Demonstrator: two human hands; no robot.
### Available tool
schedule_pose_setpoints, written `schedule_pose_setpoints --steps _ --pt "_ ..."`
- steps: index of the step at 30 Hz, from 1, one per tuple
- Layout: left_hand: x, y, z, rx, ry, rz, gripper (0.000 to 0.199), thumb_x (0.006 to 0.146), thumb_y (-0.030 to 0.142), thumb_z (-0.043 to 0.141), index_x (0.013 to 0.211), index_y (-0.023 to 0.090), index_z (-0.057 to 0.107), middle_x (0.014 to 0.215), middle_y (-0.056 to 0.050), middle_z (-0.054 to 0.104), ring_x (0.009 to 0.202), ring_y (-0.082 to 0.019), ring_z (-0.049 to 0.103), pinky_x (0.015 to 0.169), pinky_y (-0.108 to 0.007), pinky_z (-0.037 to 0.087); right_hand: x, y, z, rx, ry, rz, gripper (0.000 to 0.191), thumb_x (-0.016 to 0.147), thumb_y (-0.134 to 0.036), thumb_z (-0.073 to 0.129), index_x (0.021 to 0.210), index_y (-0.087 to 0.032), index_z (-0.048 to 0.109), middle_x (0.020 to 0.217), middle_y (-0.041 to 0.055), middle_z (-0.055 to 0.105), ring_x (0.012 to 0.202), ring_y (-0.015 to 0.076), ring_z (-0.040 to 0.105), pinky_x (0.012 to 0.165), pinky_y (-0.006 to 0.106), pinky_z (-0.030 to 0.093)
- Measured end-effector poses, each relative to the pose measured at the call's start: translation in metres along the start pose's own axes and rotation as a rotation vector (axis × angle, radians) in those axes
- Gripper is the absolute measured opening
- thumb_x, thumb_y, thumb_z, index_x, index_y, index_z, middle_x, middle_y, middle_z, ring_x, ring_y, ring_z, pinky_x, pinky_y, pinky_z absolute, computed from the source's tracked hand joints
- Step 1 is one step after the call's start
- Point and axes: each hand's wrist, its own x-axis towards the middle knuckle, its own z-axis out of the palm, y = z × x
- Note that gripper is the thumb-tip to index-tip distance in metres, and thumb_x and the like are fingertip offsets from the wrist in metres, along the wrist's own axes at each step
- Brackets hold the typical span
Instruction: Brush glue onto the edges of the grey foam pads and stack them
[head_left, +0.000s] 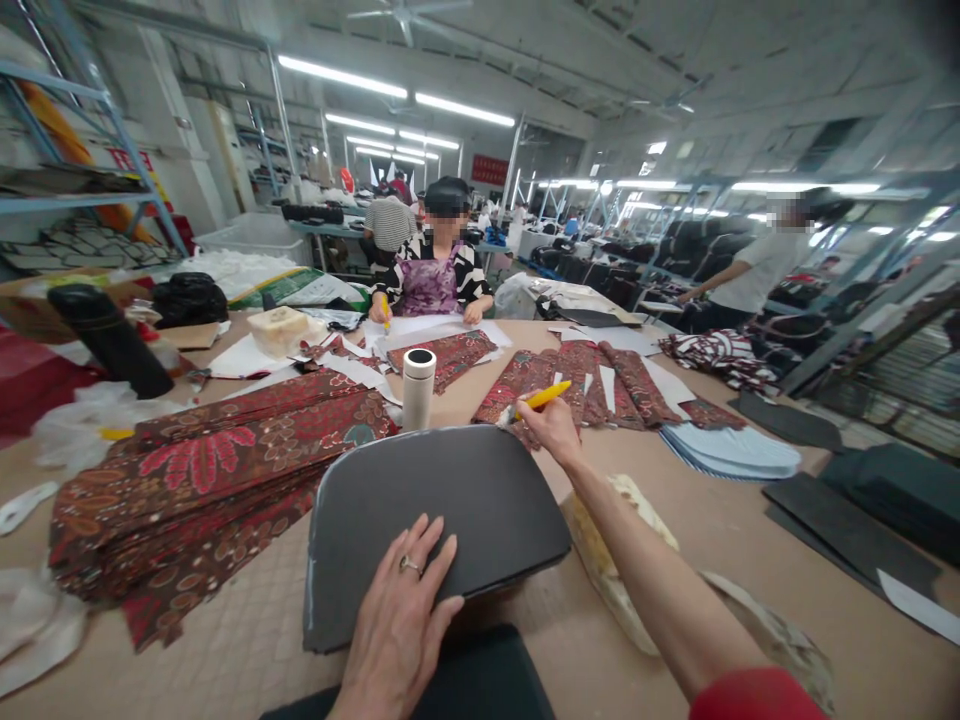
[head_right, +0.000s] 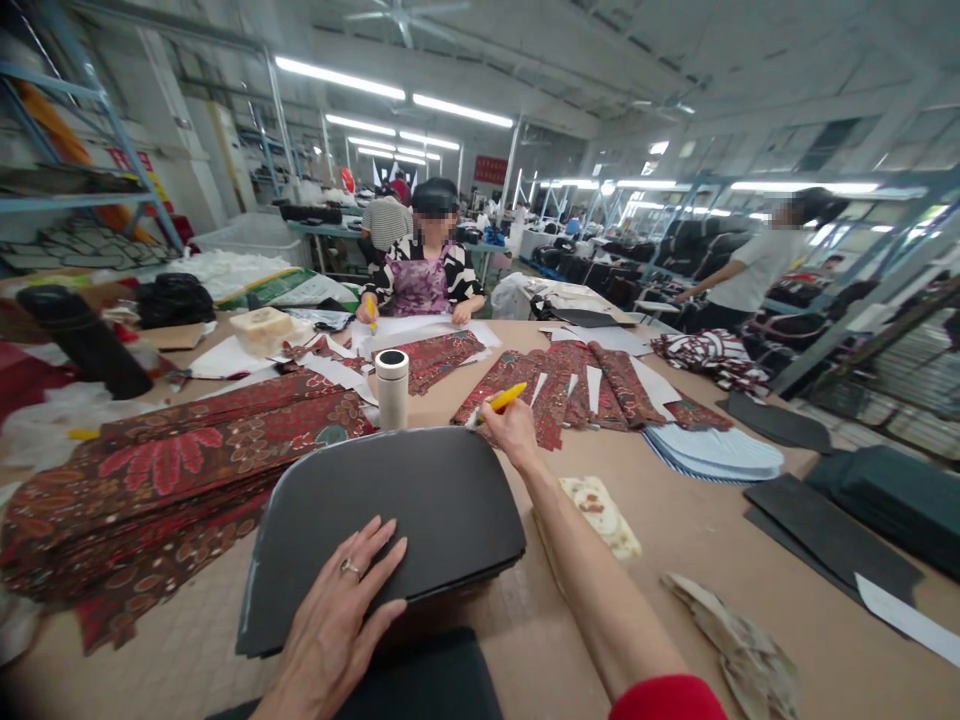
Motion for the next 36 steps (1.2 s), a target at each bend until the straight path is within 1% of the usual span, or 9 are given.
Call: schedule_pose_setpoints --steps 5,8,11,14,18,22,27,33,36 --pt "0.002 -0.001 -0.003 -0.003 -0.002 0.016 0.042 0.085 0.03 0.053 0.126 0.023 0.052 0.134 -0.009 0.053 0.124 -0.026 0.048 0.097 -0.044 0.048 -0.007 -0.003 0.009 -0.005 -0.018 -0.008 0.023 0.071 -0.038 0.054 0.076 -0.019 0.067 0.07 0.0012 0.068 0.067 0.0181 0.064 0.065 0.025 0.046" --pt "0.003 -0.001 -0.003 -0.006 -0.004 0.014 0.041 0.085 0.031 0.053 0.126 0.023 0.053 0.134 -0.009 0.053 0.123 -0.026 0.049 0.097 -0.044 0.049 -0.012 0.001 0.002 -0.052 0.058 0.029 0.02 0.07 -0.035 0.054 0.071 -0.019 0.066 0.064 0.0032 0.066 0.065 0.0205 0.063 0.065 0.028 0.045" --pt "0.002 -0.001 -0.002 -0.008 -0.002 0.016 0.042 0.085 0.031 0.053 0.126 0.024 0.053 0.134 -0.008 0.053 0.123 -0.026 0.049 0.096 -0.044 0.049 -0.014 0.003 -0.006 -0.064 0.112 0.032 0.025 0.074 -0.038 0.052 0.076 -0.019 0.067 0.066 0.0048 0.067 0.069 0.0215 0.064 0.067 0.029 0.045" --pt "0.002 -0.001 -0.002 0.004 -0.005 0.018 0.042 0.084 0.03 0.054 0.126 0.024 0.052 0.134 -0.008 0.053 0.124 -0.026 0.048 0.096 -0.046 0.049 -0.015 0.004 -0.006 -0.034 0.065 -0.005 0.028 0.075 -0.041 0.052 0.082 -0.019 0.067 0.074 0.0036 0.07 0.071 0.0196 0.065 0.067 0.027 0.046" --pt "0.004 -0.001 -0.003 -0.005 -0.006 0.017 0.041 0.085 0.03 0.054 0.125 0.023 0.053 0.133 -0.008 0.053 0.123 -0.026 0.049 0.095 -0.046 0.049 -0.023 0.012 -0.005 -0.046 0.048 -0.009 0.025 0.074 -0.039 0.052 0.081 -0.02 0.067 0.069 0.002 0.068 0.064 0.0187 0.064 0.064 0.027 0.045" --pt "0.005 -0.001 -0.003 -0.011 0.008 0.028 0.039 0.085 0.031 0.053 0.123 0.023 0.054 0.132 -0.009 0.055 0.122 -0.026 0.05 0.094 -0.046 0.05 -0.036 0.019 -0.012 -0.098 0.111 0.011 0.027 0.076 -0.039 0.05 0.081 -0.018 0.066 0.064 0.0034 0.067 0.061 0.0201 0.063 0.06 0.027 0.043" --pt "0.005 -0.002 -0.002 -0.049 0.016 0.013 0.039 0.086 0.032 0.051 0.124 0.024 0.054 0.132 -0.008 0.055 0.122 -0.026 0.05 0.096 -0.044 0.049 -0.053 0.018 -0.023 -0.153 0.141 0.028 0.028 0.076 -0.042 0.05 0.082 -0.019 0.066 0.059 0.0029 0.065 0.056 0.0205 0.061 0.056 0.028 0.041" --pt "0.004 -0.002 -0.001 -0.053 -0.01 0.004 0.04 0.086 0.032 0.052 0.125 0.023 0.054 0.133 -0.008 0.053 0.125 -0.026 0.047 0.099 -0.045 0.046 -0.083 0.013 -0.038 -0.158 0.143 0.003 0.025 0.079 -0.041 0.051 0.083 -0.022 0.066 0.068 0.0031 0.067 0.061 0.019 0.061 0.058 0.028 0.042" --pt "0.005 -0.002 0.0 -0.067 -0.02 -0.009 0.04 0.086 0.033 0.052 0.125 0.024 0.054 0.134 -0.008 0.052 0.126 -0.026 0.046 0.1 -0.045 0.045 -0.1 0.011 -0.047 -0.161 0.149 -0.003 0.024 0.08 -0.041 0.05 0.081 -0.023 0.066 0.067 0.0029 0.066 0.06 0.0186 0.061 0.058 0.028 0.043"
